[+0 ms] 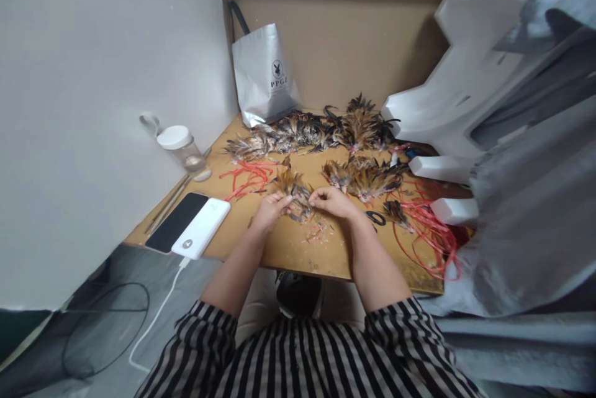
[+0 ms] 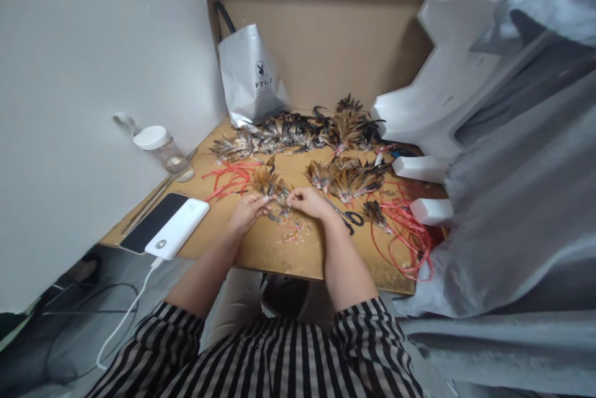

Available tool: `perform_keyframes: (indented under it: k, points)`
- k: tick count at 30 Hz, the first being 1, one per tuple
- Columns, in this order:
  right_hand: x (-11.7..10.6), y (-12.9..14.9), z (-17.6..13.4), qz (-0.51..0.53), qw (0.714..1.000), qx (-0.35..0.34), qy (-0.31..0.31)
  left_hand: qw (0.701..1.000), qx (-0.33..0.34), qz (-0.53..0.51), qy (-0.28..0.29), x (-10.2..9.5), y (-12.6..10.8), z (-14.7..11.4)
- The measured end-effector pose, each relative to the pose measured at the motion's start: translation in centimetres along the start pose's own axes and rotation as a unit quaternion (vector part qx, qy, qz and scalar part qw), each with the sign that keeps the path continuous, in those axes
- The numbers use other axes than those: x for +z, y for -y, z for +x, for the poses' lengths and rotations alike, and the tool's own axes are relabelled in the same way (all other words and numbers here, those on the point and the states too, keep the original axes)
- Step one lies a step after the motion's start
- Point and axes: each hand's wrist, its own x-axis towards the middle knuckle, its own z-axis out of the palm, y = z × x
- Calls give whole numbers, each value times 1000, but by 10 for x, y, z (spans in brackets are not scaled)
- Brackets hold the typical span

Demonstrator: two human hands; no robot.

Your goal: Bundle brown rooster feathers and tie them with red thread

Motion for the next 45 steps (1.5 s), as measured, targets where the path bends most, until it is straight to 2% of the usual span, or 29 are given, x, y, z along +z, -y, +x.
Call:
perform_keyframes:
  k: [9,13,17,22,25,28,30,35,39,45]
  points:
    - [-3,5,-3,32,999,1,44,1000,-2,-3,-14,2,0,0]
    - [-1,4,-2,35,998,13,41,1000,-6,0,-4,3,0,-1]
    - [7,4,3,58,997,44,-12,1000,-11,-17,-2,3,-2,-2]
    - [22,0,11,178,973,84,-120,994,-8,-90,-53,1,-4,0]
    - [32,1,15,260,953,82,-135,986,10,-142,-92,-1,-6,2]
    - [45,5,18,277,949,89,-118,977,18,-177,-122,-2,-6,5]
    - [54,9,20,275,949,87,-127,976,17,-186,-112,-2,-5,6]
    - [68,12,27,282,941,31,-182,981,20,-182,-66,-2,3,9]
    - [62,8,28,284,939,44,-191,986,5,-162,-41,-3,5,9]
    - [49,7,24,282,943,33,-174,992,-3,-111,-54,-2,2,6]
